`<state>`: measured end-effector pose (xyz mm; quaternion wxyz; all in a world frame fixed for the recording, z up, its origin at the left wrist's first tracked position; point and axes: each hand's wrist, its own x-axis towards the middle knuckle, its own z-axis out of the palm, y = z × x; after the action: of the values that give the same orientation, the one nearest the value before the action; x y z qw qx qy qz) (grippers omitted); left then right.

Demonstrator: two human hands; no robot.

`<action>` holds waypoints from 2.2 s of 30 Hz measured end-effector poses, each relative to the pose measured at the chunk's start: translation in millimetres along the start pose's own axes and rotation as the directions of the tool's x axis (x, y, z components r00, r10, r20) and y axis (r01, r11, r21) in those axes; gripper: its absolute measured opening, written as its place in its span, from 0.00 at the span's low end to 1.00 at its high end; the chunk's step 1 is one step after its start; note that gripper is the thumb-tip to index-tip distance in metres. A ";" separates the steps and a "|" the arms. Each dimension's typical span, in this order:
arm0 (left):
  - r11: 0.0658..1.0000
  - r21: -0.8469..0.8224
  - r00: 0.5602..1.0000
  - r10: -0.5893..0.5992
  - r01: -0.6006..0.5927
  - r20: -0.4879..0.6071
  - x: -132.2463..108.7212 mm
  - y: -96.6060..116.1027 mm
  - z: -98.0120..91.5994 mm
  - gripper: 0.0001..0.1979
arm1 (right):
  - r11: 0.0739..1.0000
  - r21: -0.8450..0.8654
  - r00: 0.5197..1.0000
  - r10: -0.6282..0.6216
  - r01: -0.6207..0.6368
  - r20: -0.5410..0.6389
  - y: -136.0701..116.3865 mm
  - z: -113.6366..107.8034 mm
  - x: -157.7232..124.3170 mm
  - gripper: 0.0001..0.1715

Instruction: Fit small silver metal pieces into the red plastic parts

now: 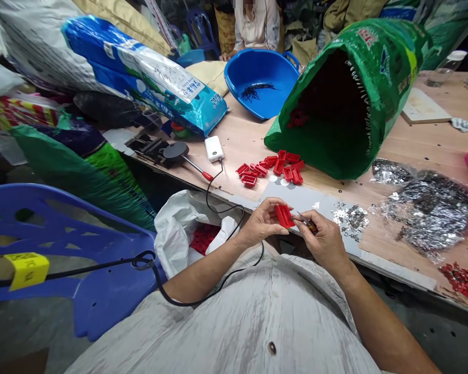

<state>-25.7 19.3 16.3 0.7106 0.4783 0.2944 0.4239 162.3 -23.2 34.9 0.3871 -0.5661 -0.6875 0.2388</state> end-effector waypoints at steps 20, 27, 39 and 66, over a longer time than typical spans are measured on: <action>0.556 0.664 0.803 0.585 -0.500 0.115 -7.7 -2.7 7.1 0.13 | 0.986 -0.065 0.988 -0.154 0.154 0.001 4.8 4.7 -3.8 0.03; 0.483 0.651 0.728 0.666 -0.586 0.162 -9.3 -9.1 9.2 0.13 | 0.992 0.008 0.991 -0.128 0.127 0.036 2.5 6.0 -1.6 0.05; 0.485 0.629 0.707 0.691 -0.608 0.151 -11.2 -11.7 11.8 0.14 | 0.903 0.329 0.952 0.206 -0.274 0.227 14.9 -6.8 1.3 0.13; 0.949 0.120 0.956 0.287 -0.293 0.062 -23.7 -44.5 10.4 0.19 | 0.289 0.651 0.709 0.205 -0.702 0.674 39.8 19.6 -35.4 0.30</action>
<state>-13.9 -14.2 -20.9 0.6149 0.5697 0.2319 0.4935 172.2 -45.4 -16.3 0.3537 -0.3796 -0.3283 0.7894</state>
